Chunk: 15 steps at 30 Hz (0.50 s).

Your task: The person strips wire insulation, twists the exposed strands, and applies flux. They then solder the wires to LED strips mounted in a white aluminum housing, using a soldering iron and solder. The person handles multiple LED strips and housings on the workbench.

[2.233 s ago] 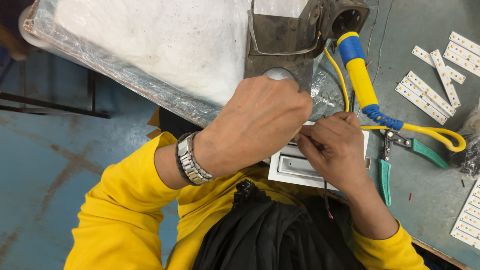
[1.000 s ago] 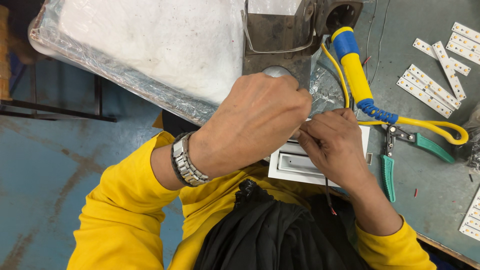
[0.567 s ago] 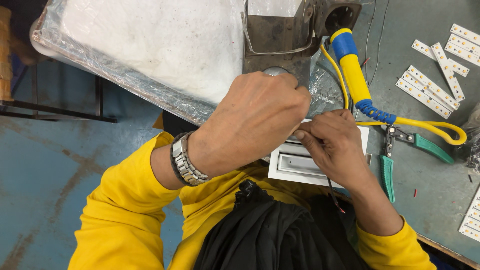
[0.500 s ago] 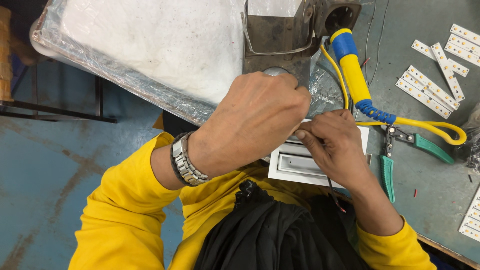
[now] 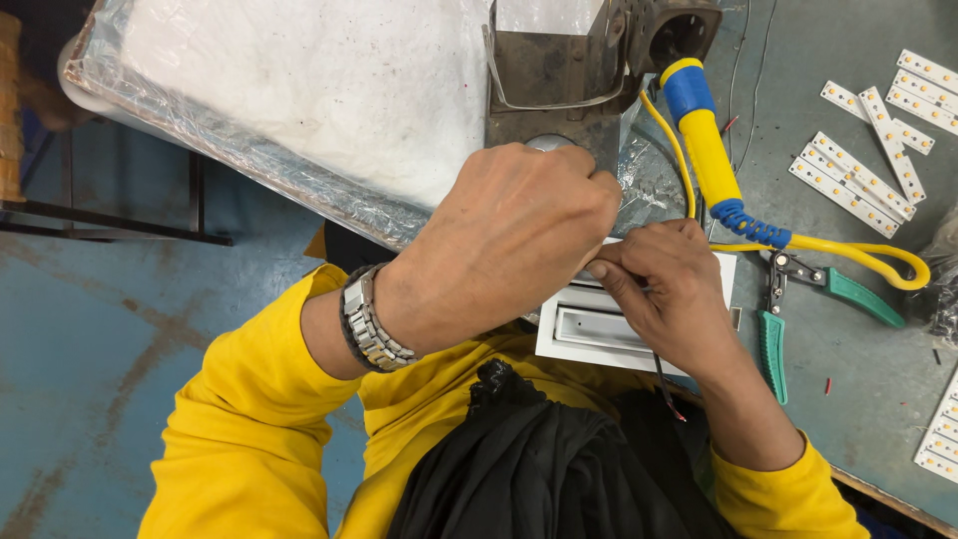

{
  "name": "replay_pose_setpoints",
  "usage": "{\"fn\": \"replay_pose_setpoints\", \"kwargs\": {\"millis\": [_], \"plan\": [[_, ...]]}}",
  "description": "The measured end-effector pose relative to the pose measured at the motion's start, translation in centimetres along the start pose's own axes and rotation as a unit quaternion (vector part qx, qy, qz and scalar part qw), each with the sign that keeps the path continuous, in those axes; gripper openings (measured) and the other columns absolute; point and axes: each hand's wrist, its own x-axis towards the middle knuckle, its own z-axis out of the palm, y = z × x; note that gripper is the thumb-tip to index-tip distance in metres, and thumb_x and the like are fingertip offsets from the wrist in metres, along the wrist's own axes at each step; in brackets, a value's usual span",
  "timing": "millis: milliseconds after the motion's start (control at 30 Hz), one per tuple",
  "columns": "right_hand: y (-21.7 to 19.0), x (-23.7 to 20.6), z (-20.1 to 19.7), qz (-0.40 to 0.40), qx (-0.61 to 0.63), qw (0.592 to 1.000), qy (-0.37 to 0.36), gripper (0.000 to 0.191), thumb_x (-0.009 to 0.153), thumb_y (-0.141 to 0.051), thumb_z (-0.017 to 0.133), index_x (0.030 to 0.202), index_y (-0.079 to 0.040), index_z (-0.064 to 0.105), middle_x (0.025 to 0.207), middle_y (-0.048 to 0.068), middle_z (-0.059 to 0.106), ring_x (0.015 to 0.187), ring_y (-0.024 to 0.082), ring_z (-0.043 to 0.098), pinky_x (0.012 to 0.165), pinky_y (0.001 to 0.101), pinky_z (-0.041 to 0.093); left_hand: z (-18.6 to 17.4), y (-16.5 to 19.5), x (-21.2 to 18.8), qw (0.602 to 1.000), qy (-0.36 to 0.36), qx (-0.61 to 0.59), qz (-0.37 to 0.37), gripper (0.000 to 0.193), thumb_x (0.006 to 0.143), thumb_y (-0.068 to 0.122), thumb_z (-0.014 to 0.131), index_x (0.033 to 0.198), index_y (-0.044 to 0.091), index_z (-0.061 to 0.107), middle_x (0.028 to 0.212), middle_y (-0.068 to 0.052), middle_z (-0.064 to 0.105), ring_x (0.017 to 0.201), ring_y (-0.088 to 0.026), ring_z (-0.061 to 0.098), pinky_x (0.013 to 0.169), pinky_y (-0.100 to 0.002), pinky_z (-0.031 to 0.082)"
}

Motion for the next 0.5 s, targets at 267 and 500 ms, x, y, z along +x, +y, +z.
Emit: {"fn": "replay_pose_setpoints", "kwargs": {"millis": [267,500], "plan": [[0.15,-0.08,0.01,-0.002,-0.002,1.000,-0.002,0.007,0.088,-0.012,0.078,0.093,-0.008,0.075,0.067,0.003,0.051,0.065,0.023,0.052,0.077,0.0376,0.038,0.03,-0.06,-0.02,1.000,0.004,0.004,0.007,0.010,0.075,0.008,0.073,0.074,0.000,0.067,0.073,-0.015,0.064,0.064,-0.031,0.068,0.053,-0.040,0.052],[0.22,-0.15,0.03,0.013,0.006,1.000,-0.003,0.005,0.090,-0.012,0.077,0.093,-0.008,0.074,0.069,0.004,0.055,0.066,0.023,0.052,0.077,0.0370,0.038,-0.15,0.01,0.00,1.000,0.001,0.005,0.003,0.013,0.076,0.010,0.074,0.075,0.000,0.067,0.073,-0.015,0.064,0.063,-0.033,0.068,0.052,-0.041,0.052]]}}
